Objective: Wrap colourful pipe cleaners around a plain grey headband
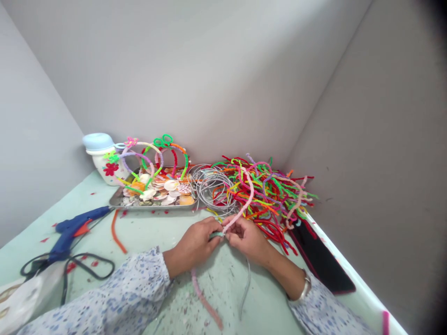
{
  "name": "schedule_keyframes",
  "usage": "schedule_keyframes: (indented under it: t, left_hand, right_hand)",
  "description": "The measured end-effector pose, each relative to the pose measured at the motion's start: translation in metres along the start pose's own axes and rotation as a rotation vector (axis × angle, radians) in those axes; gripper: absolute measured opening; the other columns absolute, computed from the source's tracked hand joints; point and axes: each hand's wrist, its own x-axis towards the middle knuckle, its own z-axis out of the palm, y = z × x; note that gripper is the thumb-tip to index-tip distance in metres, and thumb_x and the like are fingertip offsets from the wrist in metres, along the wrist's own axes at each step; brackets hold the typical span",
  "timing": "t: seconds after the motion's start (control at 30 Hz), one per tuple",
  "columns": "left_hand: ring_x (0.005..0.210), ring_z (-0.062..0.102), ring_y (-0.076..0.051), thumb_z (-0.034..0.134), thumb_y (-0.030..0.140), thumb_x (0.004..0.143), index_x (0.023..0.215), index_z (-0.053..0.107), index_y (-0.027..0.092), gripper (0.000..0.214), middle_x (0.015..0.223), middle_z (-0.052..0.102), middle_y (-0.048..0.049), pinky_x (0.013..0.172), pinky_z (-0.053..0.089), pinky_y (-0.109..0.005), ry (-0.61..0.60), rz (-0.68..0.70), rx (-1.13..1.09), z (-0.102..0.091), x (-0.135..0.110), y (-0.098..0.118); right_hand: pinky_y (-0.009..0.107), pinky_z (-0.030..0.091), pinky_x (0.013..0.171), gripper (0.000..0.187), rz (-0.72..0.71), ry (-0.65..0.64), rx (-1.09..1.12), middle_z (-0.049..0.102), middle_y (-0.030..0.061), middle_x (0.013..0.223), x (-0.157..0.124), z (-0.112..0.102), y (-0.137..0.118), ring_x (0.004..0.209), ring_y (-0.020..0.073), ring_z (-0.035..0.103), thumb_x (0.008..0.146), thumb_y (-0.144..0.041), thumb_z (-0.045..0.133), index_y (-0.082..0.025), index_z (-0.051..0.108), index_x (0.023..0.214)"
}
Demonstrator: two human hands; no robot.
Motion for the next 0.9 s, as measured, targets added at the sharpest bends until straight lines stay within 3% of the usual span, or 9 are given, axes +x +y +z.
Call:
schedule_keyframes:
  t: [0.27,0.47,0.9]
  left_hand:
    - [0.084,0.055,-0.018,0.055,0.015,0.078,0.085,0.062,0.018,0.011,0.086,0.062,-0.0027,0.074,0.04,-0.025,0.0,-0.026,-0.014,-0.0006,0.0005,0.0027]
    - [0.084,0.055,-0.017,0.056,0.017,0.079,0.088,0.063,0.019,0.012,0.088,0.061,-0.0028,0.075,0.041,-0.025,0.015,-0.027,0.014,0.0012,0.0006,0.0005]
    - [0.084,0.056,-0.016,0.057,0.02,0.081,0.094,0.06,0.02,0.013,0.09,0.062,-0.0024,0.074,0.041,-0.026,0.089,-0.005,0.039,0.0054,-0.0021,-0.0009]
  right_hand:
    - [0.022,0.041,0.054,0.008,-0.04,-0.007,0.029,0.053,-0.0034,0.066,-0.0025,-0.0016,-0.0052,0.058,0.0108,0.05,0.083,-0.023,0.055,-0.019,0.058,0.089]
    - [0.022,0.04,0.051,0.016,0.024,0.042,0.004,0.053,-0.0036,0.06,-0.0015,-0.0025,-0.0042,0.054,0.0113,0.051,0.086,-0.032,0.054,-0.017,0.058,0.084]
    - [0.022,0.04,0.05,0.022,0.124,0.021,0.112,0.056,-0.0034,0.059,0.0024,-0.0046,-0.0066,0.051,0.01,0.051,0.084,-0.036,0.057,-0.015,0.058,0.078]
